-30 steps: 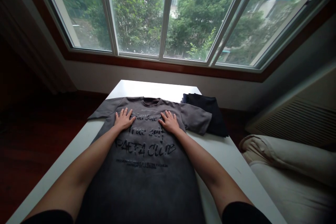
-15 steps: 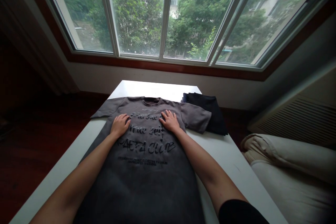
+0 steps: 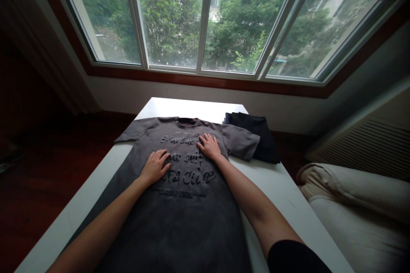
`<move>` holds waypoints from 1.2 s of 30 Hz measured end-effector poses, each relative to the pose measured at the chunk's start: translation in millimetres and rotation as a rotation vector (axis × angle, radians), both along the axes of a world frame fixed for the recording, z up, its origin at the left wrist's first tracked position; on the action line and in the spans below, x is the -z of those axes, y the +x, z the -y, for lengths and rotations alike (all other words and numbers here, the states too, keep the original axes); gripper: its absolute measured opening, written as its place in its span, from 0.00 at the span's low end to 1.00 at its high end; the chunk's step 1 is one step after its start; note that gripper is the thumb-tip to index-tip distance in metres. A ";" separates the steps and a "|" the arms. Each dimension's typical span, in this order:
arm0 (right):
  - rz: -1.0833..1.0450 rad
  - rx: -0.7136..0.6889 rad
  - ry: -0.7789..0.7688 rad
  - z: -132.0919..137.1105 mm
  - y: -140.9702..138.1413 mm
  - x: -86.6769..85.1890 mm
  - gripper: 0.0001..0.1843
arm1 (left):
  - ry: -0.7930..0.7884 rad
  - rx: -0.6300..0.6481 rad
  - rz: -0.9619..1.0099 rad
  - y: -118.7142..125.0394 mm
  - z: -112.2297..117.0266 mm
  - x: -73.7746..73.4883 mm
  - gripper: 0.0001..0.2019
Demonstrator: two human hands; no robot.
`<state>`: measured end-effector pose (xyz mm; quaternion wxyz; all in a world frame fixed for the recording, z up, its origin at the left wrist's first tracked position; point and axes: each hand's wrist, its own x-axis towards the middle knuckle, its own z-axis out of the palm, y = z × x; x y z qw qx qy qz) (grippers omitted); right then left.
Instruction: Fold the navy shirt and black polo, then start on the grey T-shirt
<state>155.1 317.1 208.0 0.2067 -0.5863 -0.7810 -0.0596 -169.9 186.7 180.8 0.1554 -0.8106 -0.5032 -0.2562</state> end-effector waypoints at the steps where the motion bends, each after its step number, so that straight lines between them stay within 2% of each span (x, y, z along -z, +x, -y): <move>1: 0.000 0.001 0.002 0.0 0.0 0.1 0.37 | -0.021 0.007 -0.007 4.2 1.7 0.5 0.24; 8: 0.003 0.009 0.006 0.5 -1.8 -1.4 0.36 | -0.165 0.164 -0.086 49.7 12.2 -1.8 0.31; 12: 0.004 0.015 0.008 1.5 -3.7 -1.4 0.35 | -0.201 0.178 -0.110 73.9 13.9 -1.3 0.34; 18: 0.006 0.023 0.051 -2.1 -5.7 -5.0 0.33 | -0.171 0.196 -0.098 80.1 15.2 4.5 0.34; 22: 0.002 0.048 0.065 -24.3 -11.1 -28.2 0.27 | -0.175 0.197 -0.076 77.1 13.1 2.4 0.33; 27: 0.033 0.014 0.071 -76.0 -26.1 -71.4 0.22 | -0.189 0.219 -0.033 73.3 7.8 -1.4 0.32; 32: 0.023 0.089 0.101 -129.7 -40.9 -102.0 0.27 | -0.210 0.226 0.020 68.3 -0.5 -3.9 0.30; 36: -0.002 0.165 -0.040 -164.4 -47.8 -118.5 0.30 | -0.210 0.241 0.072 66.5 -6.7 -5.3 0.28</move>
